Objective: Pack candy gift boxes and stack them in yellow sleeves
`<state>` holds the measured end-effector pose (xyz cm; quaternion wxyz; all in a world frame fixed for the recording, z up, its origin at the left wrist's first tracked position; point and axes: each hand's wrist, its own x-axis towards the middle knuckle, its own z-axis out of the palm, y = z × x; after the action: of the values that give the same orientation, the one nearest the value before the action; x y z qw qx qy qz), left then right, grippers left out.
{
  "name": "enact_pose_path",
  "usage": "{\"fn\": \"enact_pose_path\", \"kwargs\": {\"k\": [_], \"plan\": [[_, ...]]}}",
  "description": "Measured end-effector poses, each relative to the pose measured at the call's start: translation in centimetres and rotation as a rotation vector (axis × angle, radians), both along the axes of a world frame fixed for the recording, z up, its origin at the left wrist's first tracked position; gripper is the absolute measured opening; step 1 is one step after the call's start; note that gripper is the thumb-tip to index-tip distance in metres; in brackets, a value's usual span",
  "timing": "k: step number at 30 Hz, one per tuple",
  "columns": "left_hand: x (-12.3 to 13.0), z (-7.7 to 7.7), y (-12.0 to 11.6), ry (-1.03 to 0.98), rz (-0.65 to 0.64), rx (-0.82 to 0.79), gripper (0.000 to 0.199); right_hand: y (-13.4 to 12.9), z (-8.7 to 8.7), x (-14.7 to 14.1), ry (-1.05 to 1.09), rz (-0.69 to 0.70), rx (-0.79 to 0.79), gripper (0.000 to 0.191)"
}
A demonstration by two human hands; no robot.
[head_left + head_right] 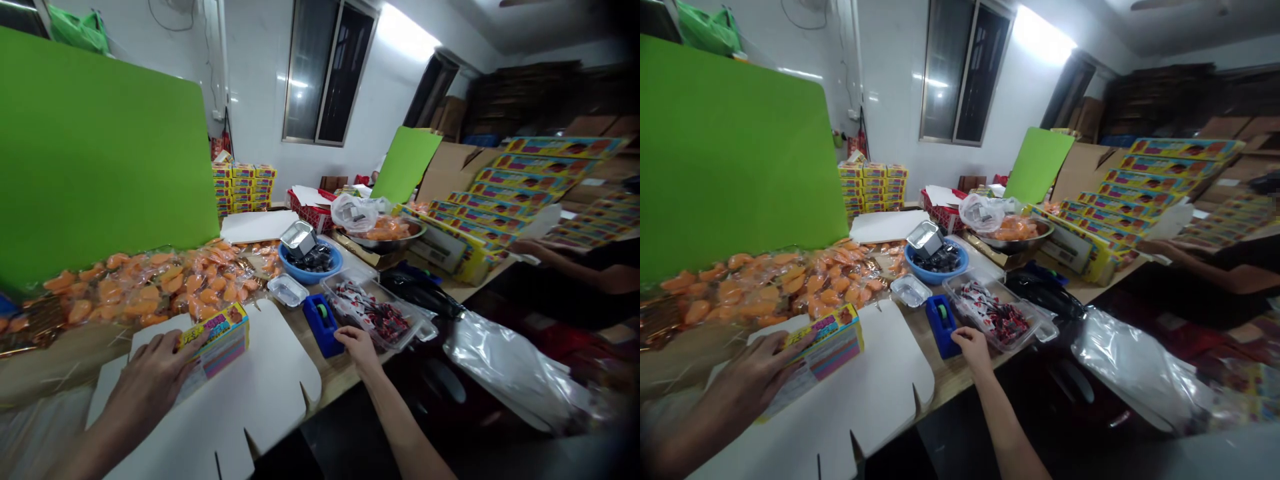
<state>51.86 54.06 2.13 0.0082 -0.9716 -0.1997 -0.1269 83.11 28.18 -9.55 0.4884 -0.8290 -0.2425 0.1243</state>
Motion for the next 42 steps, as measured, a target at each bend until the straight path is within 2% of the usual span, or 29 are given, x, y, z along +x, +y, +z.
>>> {"fn": "enact_pose_path", "kwargs": {"k": [6,11,16,20,22,24,26,27,28,31,33,35,37,40,42], "plan": [[0.0,0.0,-0.3,0.008,-0.003,0.063,0.043,0.7,-0.2,-0.9,0.155,-0.189,0.177,0.031],[-0.1,-0.1,-0.4,0.021,-0.002,0.076,0.044,-0.4,-0.5,-2.7,0.185,-0.243,0.276,0.028],[-0.1,-0.6,-0.3,0.022,-0.009,0.068,0.042,-1.7,-2.8,-4.0,0.020,-0.251,0.226,0.031],[-0.1,-0.2,-1.0,0.028,-0.008,0.080,0.043,-2.6,-5.0,-3.2,-0.058,-0.287,0.246,0.031],[-0.1,0.2,-1.7,0.049,0.012,0.094,0.044,-2.9,-5.1,-2.9,-0.057,-0.326,0.270,0.032],[-0.1,0.7,-2.5,0.073,0.026,0.098,0.045,-2.7,-4.1,-3.6,-0.010,-0.389,0.342,0.033],[-0.1,1.1,-3.1,0.083,0.033,0.095,0.045,-1.5,-1.9,-5.9,0.096,-0.433,0.470,0.032],[-0.2,1.2,-3.4,0.081,0.036,0.092,0.045,-0.4,-0.5,-7.6,0.190,-0.412,0.548,0.031],[-0.2,1.2,-3.7,0.078,0.039,0.089,0.044,0.8,1.1,-9.6,0.298,-0.349,0.606,0.031],[-0.5,1.1,-4.6,0.061,0.050,0.091,0.043,5.4,5.5,-16.3,0.675,-0.032,0.646,0.028],[-0.6,0.8,-5.2,0.047,0.051,0.107,0.044,8.3,7.4,-19.8,0.862,0.123,0.662,0.029],[-0.8,0.5,-5.7,0.034,0.046,0.122,0.044,10.4,8.3,-22.1,0.951,0.178,0.685,0.033],[-0.9,0.3,-6.1,0.028,0.048,0.126,0.044,11.7,8.4,-23.0,0.975,0.156,0.683,0.037],[-1.1,0.6,-6.4,0.021,0.058,0.085,0.046,12.3,7.9,-23.0,0.951,0.115,0.656,0.040],[-1.1,1.2,-6.3,0.011,0.054,0.003,0.045,12.2,7.6,-22.7,0.938,0.155,0.662,0.039]]}}
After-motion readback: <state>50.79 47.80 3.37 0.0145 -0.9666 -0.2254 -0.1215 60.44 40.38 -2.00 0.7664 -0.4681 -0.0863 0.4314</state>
